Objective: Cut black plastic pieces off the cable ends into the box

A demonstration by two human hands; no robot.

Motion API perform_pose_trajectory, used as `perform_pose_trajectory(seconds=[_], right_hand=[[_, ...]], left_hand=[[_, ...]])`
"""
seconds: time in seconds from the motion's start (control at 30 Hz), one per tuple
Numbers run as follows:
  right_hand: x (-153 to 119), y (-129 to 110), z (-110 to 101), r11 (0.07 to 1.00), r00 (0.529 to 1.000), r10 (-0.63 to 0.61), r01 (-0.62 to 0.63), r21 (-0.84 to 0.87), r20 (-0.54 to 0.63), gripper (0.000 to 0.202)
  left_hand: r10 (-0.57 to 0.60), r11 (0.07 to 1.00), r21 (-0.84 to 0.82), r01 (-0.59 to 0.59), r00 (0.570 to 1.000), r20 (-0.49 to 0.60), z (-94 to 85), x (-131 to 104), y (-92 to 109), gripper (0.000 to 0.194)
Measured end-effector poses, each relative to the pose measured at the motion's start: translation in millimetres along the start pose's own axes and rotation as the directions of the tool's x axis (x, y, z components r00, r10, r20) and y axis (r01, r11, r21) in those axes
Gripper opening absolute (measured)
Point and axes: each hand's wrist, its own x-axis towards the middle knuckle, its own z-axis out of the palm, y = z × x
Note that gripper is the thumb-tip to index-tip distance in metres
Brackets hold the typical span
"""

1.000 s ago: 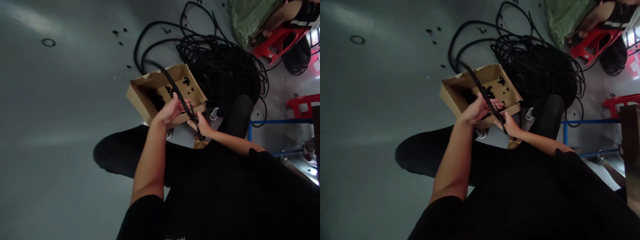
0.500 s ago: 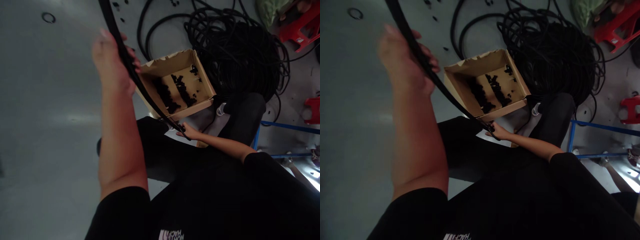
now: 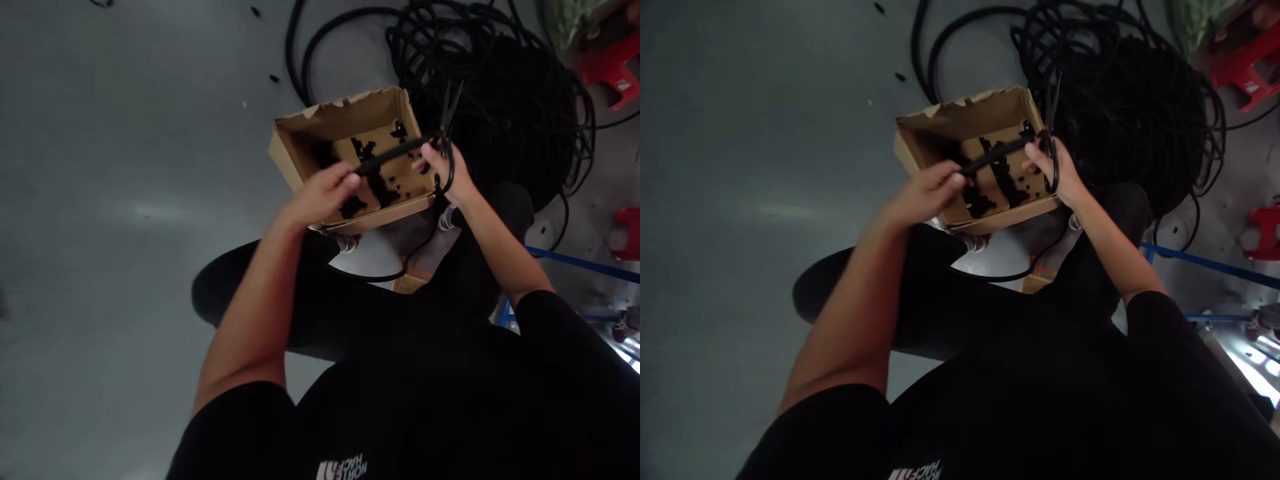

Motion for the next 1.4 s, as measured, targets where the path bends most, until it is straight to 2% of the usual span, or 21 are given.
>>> perform_pose_trajectory(seconds=[0.07, 0.17, 0.27, 0.37, 0.43, 0.5, 0.6, 0.7, 0.8, 0.87, 1.0, 1.23, 1.4], right_hand=[[26, -8, -15, 0.997, 0.998, -0.059, 0.059, -0.053, -0.012, 0.072], [51, 2, -16, 0.984, 0.994, -0.096, 0.087, -0.155, -0.05, 0.06], [65, 25, -1, 0.969, 0.99, -0.125, 0.106, -0.225, -0.071, 0.055], [70, 39, 15, 0.957, 0.989, -0.145, 0.131, -0.259, -0.036, 0.059], [68, 37, 22, 0.961, 0.991, -0.131, 0.13, -0.244, 0.011, 0.06], [62, 27, 22, 0.979, 0.996, -0.081, 0.086, -0.185, 0.038, 0.059], [47, 13, 14, 0.998, 0.998, 0.018, -0.014, -0.063, 0.062, 0.059], [29, 12, 12, 0.995, 0.982, 0.094, -0.088, -0.042, 0.166, 0.065], [11, 22, 19, 0.981, 0.94, 0.185, -0.161, -0.105, 0.286, 0.074], [2, 31, 24, 0.97, 0.921, 0.232, -0.197, -0.14, 0.312, 0.074], [-3, 42, 30, 0.955, 0.912, 0.267, -0.208, -0.21, 0.311, 0.07], [3, 53, 36, 0.941, 0.917, 0.285, -0.214, -0.262, 0.278, 0.074], [0, 47, 38, 0.937, 0.895, 0.316, -0.244, -0.249, 0.314, 0.068]], left_hand=[[0.051, 0.998, 0.017, -0.053, 0.994, 0.101, 22.7, 5, 3, 0.058], [-0.01, 0.993, 0.119, -0.007, 0.989, 0.146, 44.5, 16, 4, 0.042], [-0.07, 0.967, 0.25, 0.048, 0.994, 0.08, 49.7, 25, 11, 0.039], [-0.077, 0.95, 0.305, 0.066, 0.997, 0.023, 44.5, 35, 28, 0.045], [-0.096, 0.952, 0.293, 0.095, 0.995, -0.011, 34.9, 40, 39, 0.042], [-0.132, 0.961, 0.233, 0.151, 0.987, -0.092, 19.8, 41, 43, 0.035], [-0.207, 0.972, 0.059, 0.228, 0.946, -0.25, -4.1, 35, 37, 0.029], [-0.271, 0.961, -0.021, 0.276, 0.919, -0.287, -12.6, 26, 29, 0.029], [-0.27, 0.958, 0.016, 0.286, 0.921, -0.28, -2.5, 23, 26, 0.028], [-0.254, 0.959, 0.055, 0.278, 0.93, -0.265, 8.1, 25, 27, 0.026], [-0.257, 0.956, 0.086, 0.279, 0.944, -0.208, 23.5, 31, 25, 0.023], [-0.258, 0.966, -0.033, 0.256, 0.95, -0.177, 33.6, 37, 25, 0.024], [-0.263, 0.959, 0.06, 0.276, 0.949, -0.174, 35.0, 39, 25, 0.028]])
